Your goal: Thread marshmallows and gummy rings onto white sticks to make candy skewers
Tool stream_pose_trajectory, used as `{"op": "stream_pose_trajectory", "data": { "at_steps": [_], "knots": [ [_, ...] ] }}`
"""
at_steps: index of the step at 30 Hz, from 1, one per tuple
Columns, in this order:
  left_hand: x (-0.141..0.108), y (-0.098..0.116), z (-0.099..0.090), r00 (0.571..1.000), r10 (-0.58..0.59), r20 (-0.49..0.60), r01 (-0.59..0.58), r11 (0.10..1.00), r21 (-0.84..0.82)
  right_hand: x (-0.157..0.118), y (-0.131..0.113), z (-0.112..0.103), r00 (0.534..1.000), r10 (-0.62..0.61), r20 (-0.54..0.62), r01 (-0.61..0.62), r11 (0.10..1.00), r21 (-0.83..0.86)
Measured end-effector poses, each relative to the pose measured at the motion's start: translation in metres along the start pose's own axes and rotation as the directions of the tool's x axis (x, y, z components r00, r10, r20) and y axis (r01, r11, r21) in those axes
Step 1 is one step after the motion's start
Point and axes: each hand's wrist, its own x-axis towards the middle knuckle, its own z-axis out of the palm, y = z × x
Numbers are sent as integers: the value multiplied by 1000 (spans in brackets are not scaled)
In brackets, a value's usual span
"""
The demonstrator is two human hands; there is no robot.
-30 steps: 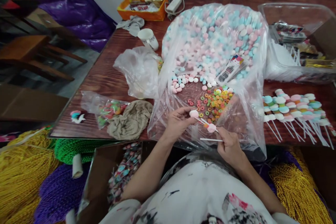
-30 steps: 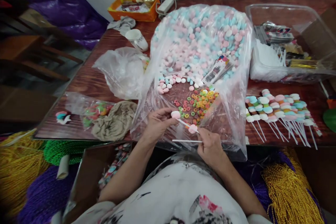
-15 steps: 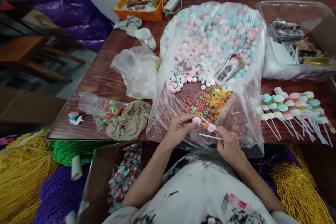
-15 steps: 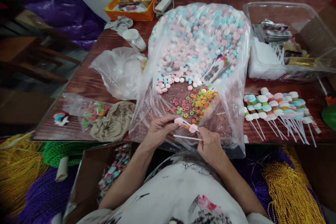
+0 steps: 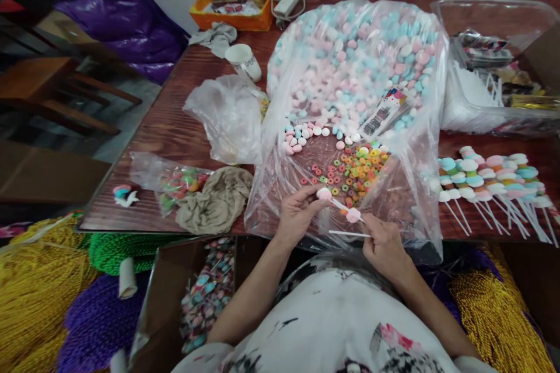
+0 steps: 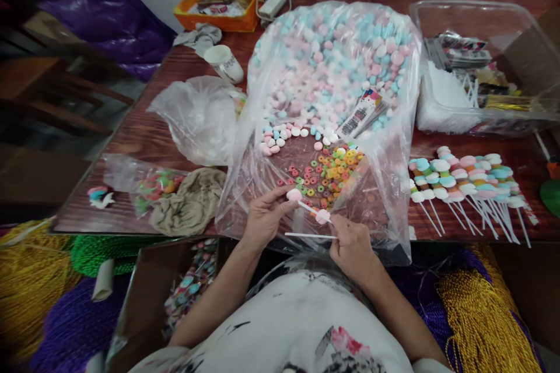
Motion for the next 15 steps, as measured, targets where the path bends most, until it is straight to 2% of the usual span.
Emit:
{"op": "stream_pose_trajectory", "data": {
  "at_steps": [4, 7, 11, 13, 15],
  "knots": [
    [-2, -3, 1, 997, 70, -18, -68, 995, 76, 0, -4, -2, 1000, 11, 6, -11, 998, -64],
    [-4, -4, 0, 974, 225, -10, -217, 948, 234, 1, -9, -3, 998, 45, 34, -41, 991, -125],
    [-7, -1, -3, 877, 470, 102, -459, 754, 470, 1, -15, -1, 996, 76, 54, -68, 987, -146],
    [-8, 2, -3, 823, 547, 157, -540, 663, 519, 1, -17, 1, 997, 62, 36, -58, 991, -122],
    [-11, 3, -3, 790, 583, 187, -579, 612, 539, 0, -19, 3, 999, 34, 7, -34, 996, -83]
  ]
}}
